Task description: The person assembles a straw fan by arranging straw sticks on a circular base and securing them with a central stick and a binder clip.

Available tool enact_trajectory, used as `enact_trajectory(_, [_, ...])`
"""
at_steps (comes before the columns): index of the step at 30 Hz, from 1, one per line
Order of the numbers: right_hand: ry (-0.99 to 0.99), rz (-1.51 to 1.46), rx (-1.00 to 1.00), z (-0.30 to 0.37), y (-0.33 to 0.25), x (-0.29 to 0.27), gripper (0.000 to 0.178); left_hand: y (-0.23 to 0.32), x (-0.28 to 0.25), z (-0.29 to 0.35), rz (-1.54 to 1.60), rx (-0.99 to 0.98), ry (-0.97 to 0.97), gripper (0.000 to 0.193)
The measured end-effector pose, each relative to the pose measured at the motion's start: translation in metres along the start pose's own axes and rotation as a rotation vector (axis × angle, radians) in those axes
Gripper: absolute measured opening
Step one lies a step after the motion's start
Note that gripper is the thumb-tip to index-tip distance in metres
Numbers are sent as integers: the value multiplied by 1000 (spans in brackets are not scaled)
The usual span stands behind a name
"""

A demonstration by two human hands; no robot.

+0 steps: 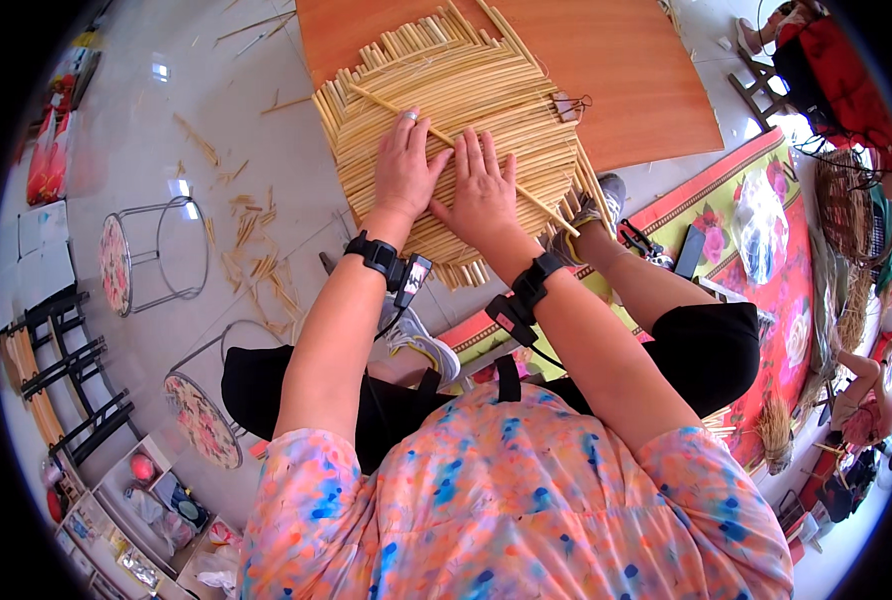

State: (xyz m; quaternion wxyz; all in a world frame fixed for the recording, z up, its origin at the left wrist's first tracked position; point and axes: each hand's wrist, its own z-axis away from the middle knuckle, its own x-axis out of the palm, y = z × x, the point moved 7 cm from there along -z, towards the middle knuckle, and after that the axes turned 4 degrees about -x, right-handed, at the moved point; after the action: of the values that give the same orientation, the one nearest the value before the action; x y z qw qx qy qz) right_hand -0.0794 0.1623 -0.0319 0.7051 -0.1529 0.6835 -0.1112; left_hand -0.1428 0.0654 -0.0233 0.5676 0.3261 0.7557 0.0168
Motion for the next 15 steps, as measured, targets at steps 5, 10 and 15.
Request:
enact_trajectory(5, [45,-43,-18,2,1,1,94,-1,5,-1,-1,-24,21,45])
enact_trajectory(10, [33,-15,-21,1,1,2,93,-2,4,-4,-23,-4,63,43])
enact_trajectory(15, [-11,-13,-6,2,1,1,93,2,4,-3,-45,-10,47,43])
